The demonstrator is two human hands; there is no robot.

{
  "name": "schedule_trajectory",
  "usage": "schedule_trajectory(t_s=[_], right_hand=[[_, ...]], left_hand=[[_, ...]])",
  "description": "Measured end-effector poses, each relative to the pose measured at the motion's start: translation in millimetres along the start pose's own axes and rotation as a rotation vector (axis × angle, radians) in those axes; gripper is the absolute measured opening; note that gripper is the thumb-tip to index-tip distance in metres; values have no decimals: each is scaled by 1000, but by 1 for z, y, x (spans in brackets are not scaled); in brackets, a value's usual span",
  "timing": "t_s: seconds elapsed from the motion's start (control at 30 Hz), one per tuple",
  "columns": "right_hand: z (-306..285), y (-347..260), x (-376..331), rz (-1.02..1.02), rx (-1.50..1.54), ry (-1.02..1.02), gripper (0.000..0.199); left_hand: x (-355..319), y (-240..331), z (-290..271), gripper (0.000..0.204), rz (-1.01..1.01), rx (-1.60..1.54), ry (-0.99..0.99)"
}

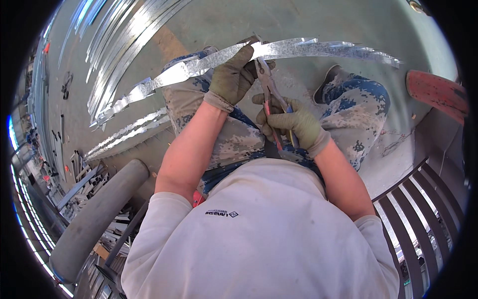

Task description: The person uses tin snips to cut a long, curved metal strip into shorter segments while kneeling on a metal surface. The person repeatedly positions the snips and cuts along the strip, producing small cut pieces that fall away.

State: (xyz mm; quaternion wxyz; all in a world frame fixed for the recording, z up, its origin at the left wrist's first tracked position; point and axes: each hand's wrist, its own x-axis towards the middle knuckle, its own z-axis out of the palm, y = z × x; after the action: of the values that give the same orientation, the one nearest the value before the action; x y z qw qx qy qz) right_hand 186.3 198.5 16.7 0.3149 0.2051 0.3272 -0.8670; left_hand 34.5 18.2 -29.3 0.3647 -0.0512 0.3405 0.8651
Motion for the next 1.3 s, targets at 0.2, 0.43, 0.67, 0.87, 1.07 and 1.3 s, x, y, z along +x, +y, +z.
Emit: schedule_trajectory(t_s=[0.2,0.43,0.67,0.87,1.07,1.3], right_hand=[[-3,2,-1,3,122,-91,67],[-12,10,4,8,202,-194,71],[-12,8,5,36,216,-173,73],[17,-7,-19,-19,-18,21,66],[12,-6,-32,-72,-145,163,65],[12,-10,-26,-86,-307,207,61]], left_hand=[[3,0,-5,42,12,5,-75],[-1,2,8,39,24,-37,-38],[4,-1,-5,40,25,-17,-61],[3,-1,3,39,33,-31,-29],[4,-6,6,40,95,-32,9],[6,-11,6,40,109,-44,7]])
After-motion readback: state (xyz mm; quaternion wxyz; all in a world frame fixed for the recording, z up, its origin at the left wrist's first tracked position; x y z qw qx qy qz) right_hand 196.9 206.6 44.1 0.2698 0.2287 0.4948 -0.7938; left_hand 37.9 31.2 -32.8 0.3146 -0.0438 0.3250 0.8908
